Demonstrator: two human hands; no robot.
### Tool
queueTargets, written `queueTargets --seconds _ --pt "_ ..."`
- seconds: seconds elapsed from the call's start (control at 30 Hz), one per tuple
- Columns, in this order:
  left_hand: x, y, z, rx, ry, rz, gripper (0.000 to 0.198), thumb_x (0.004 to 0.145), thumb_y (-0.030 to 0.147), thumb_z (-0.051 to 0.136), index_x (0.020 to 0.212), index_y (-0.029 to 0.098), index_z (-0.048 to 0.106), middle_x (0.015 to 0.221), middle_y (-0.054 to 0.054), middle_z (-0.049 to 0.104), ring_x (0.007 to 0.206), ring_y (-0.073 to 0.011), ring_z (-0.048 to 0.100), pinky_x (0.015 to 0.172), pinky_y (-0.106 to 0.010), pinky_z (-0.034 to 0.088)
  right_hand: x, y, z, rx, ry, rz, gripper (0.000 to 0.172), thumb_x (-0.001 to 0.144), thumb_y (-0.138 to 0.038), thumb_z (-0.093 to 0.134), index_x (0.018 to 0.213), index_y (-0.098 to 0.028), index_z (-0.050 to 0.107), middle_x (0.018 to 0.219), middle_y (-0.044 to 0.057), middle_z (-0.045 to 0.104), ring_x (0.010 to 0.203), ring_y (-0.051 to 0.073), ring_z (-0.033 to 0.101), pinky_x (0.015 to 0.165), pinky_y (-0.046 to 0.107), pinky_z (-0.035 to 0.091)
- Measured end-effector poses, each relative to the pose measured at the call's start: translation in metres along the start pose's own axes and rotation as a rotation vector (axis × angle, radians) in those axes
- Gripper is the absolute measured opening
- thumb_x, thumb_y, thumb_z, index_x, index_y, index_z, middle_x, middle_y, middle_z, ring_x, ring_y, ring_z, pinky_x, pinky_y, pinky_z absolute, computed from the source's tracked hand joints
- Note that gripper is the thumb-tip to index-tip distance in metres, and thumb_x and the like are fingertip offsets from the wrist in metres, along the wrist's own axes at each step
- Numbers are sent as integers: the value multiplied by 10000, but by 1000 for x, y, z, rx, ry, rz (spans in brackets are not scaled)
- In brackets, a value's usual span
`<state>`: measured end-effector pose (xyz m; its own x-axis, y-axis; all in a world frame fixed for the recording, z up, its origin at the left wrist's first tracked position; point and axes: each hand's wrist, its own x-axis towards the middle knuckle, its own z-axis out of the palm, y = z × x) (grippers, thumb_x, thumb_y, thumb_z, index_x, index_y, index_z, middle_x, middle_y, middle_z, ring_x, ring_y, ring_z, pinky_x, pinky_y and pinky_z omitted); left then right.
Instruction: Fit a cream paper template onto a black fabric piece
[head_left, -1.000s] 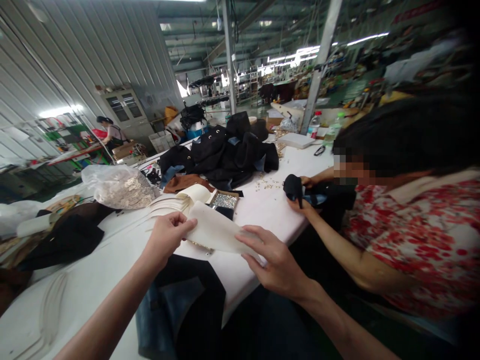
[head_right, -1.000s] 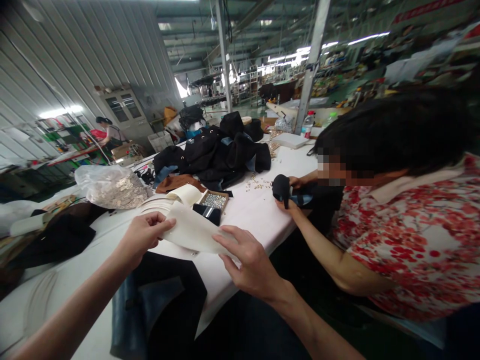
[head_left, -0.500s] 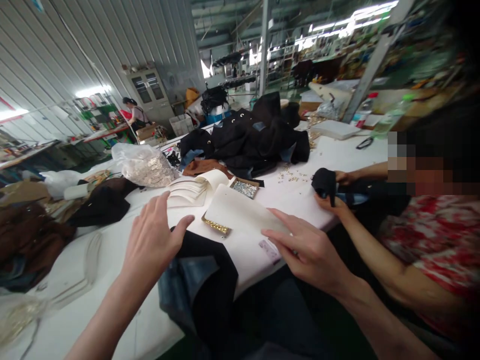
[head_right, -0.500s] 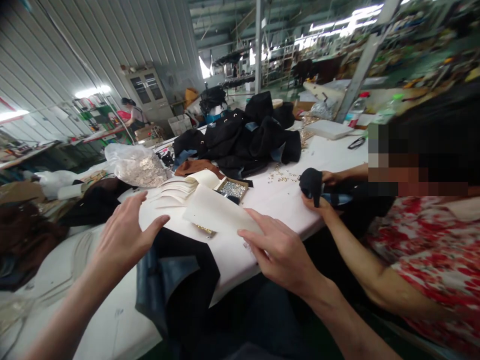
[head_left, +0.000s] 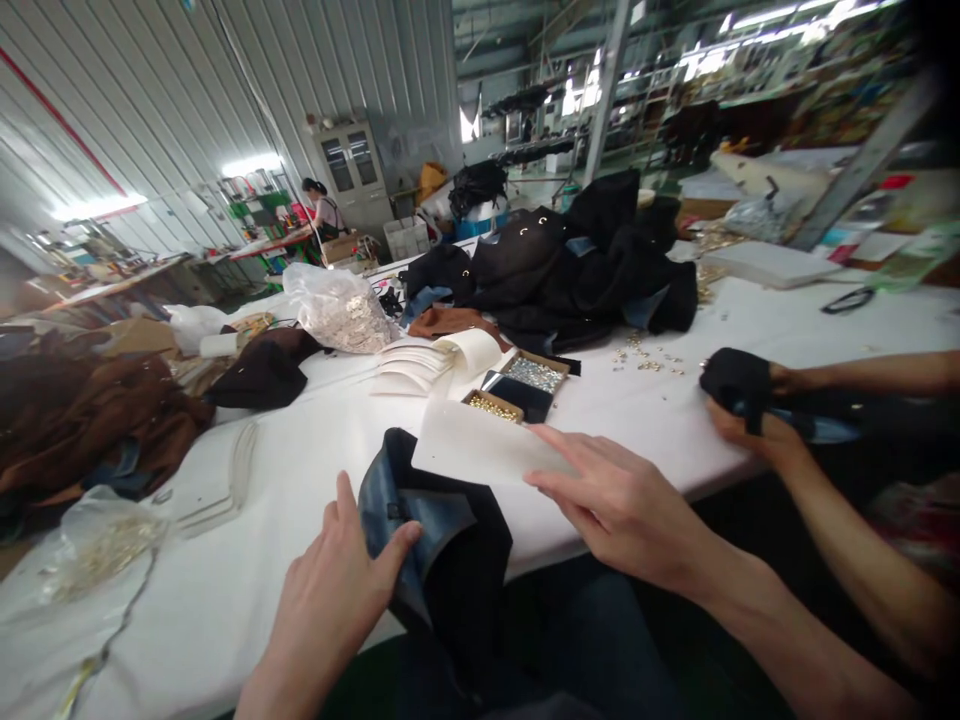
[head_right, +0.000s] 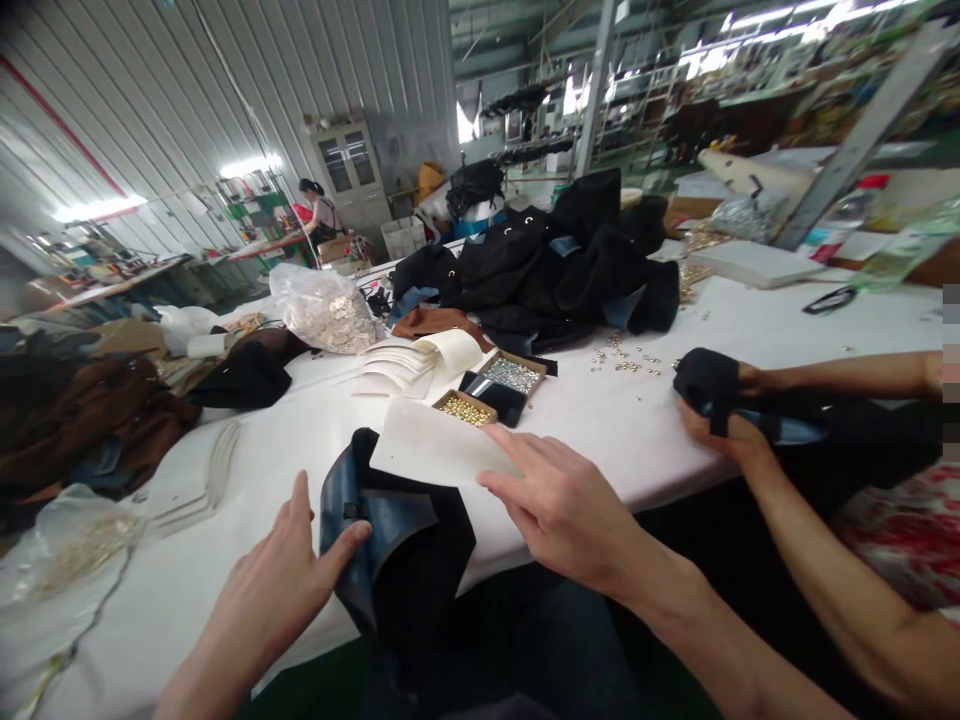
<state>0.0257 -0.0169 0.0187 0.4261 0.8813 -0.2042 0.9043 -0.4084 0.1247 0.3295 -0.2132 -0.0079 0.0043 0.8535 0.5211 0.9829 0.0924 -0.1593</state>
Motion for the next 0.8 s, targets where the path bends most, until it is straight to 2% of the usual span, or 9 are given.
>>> queueTargets --seconds 0.1,0.23,0.37,0.4,0.47,0.57,0.63,0.7,0.8 --pt "-1 15 1 2 -6 11 1150 1044 860 369 1810 108 -43 1740 -338 424 1371 -529 670 990 -574 568 9 -3 -2 -35 -38 -48 362 1049 -80 576 1262 -266 801 1660 160 602 1330 360 692 1020 565 637" --pt "0 26 16 18 -23 49 1113 1058 738 462 1803 84 -45 1655 -343 512 1249 -506 729 940 -553 562 16 -8 -8 -77 -72 -71 360 1034 -69 572 1229 -253 813 1639 176 621 1339 369 694 1025 570 637" --pt "7 18 36 -8 -44 90 998 1079 480 465 1774 -1 -68 1449 -350 667 1127 -496 764 894 -532 530 14 -12 -12 -80 -107 -60 326 1030 -84 585 1187 -239 826 1665 184 603 1342 385 697 1024 583 631" --pt "11 14 39 -49 -58 95 955 1073 414 450 1766 -22 -41 1381 -345 702 1108 -488 767 892 -524 522 13 -12 -13 -78 -116 -53 320 1025 -84 593 1178 -238 827 1670 181 600 1335 382 700 1022 580 632" --pt "17 7 40 -202 -88 138 827 1036 288 430 1752 -6 141 1234 -284 764 1055 -434 768 889 -485 513 10 -13 -15 -69 -121 -32 304 1016 -89 611 1162 -242 829 1672 170 601 1328 373 704 1026 574 635" --pt "23 2 33 -510 -62 272 655 981 205 427 1634 169 463 1196 -140 784 1040 -319 739 913 -408 519 6 -11 -18 -25 -76 9 269 1030 -129 637 1154 -264 833 1659 143 619 1347 354 706 1060 556 644" --pt "22 6 22 -617 20 316 589 993 243 453 1572 249 559 1247 -78 782 1094 -293 726 950 -385 520 4 -9 -21 26 -4 54 244 1047 -172 660 1169 -282 840 1656 122 628 1389 342 700 1111 538 641" --pt "18 12 6 -618 99 325 544 1015 298 471 1535 259 626 1233 -55 789 1094 -288 726 942 -374 517 3 -6 -26 92 80 118 226 1056 -208 687 1194 -286 848 1668 112 621 1443 331 682 1169 513 626" --pt "14 22 -27 -519 194 302 567 1009 363 518 1536 219 672 1134 -63 815 967 -285 744 866 -364 520 0 -3 -35 180 194 214 215 1056 -236 716 1204 -273 868 1673 122 620 1493 329 661 1236 500 596"
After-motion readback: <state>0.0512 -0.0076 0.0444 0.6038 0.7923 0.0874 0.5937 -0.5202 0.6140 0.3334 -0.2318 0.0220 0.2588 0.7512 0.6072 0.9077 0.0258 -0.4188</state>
